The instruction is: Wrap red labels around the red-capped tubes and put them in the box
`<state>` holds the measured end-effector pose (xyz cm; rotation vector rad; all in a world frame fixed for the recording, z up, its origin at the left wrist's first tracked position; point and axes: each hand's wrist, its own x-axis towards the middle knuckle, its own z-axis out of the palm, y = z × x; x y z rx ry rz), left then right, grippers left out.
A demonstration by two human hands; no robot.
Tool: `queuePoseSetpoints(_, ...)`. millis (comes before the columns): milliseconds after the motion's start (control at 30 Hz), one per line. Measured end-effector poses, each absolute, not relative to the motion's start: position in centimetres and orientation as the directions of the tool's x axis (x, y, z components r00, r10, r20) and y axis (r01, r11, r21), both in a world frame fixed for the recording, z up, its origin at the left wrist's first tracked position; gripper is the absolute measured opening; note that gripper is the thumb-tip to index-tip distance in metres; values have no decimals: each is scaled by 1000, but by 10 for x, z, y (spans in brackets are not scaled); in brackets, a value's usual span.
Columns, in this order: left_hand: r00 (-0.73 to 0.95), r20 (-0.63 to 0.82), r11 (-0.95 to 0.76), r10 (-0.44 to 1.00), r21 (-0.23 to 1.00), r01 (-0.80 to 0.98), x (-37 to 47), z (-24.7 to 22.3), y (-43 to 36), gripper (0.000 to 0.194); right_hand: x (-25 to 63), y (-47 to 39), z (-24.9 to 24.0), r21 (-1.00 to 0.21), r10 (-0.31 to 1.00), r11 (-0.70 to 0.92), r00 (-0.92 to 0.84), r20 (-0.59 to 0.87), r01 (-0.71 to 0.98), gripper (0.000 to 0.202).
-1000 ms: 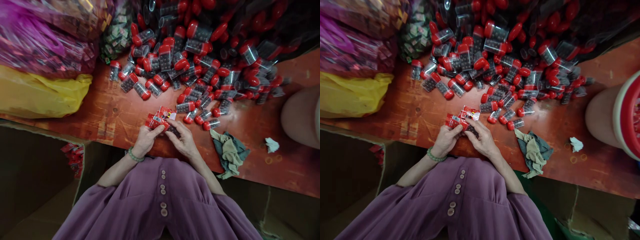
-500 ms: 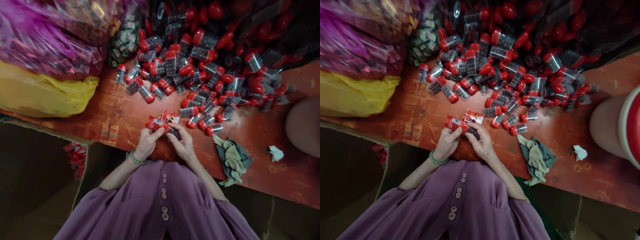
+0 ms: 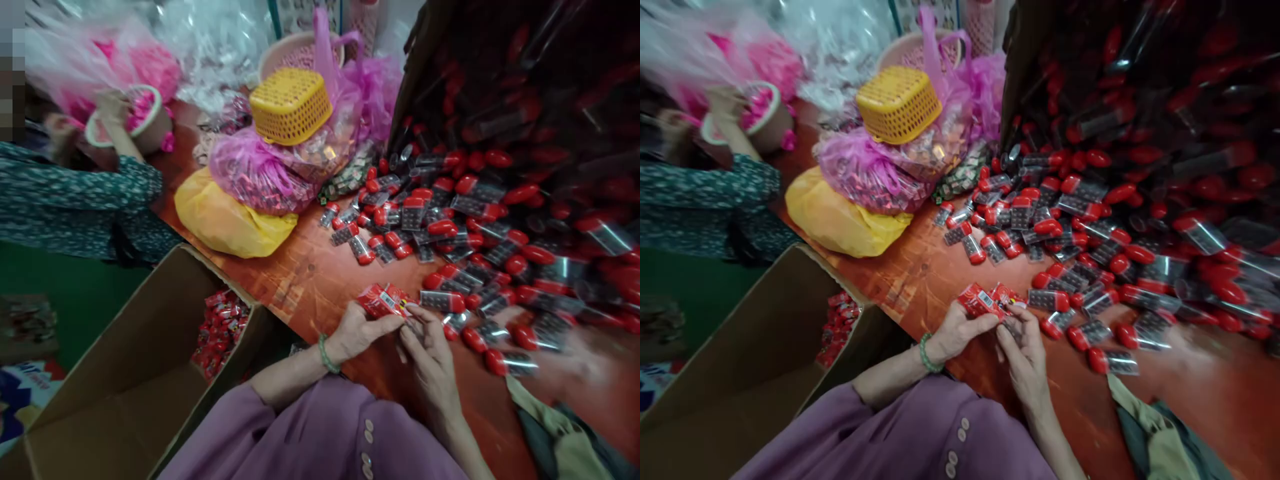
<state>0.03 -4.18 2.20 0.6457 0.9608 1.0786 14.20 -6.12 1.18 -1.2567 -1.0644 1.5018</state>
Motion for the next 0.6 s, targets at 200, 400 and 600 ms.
queuePoseSetpoints(200,164,-364,399,917,820,-411,-4,24,-40,49,145,-58,15,-984,959,-167,-220,-176,58,32)
queuePoseSetpoints(400,54,-385,373,921,834,-406,7,14,-34,48,154,-62,1,-978,983,-1,-179,-38,206,37)
queuePoseSetpoints(600,204,-403,451,892,786,-422,8,19,-32,47,145,-61,3,-981,994,9,-110,-13,193,41)
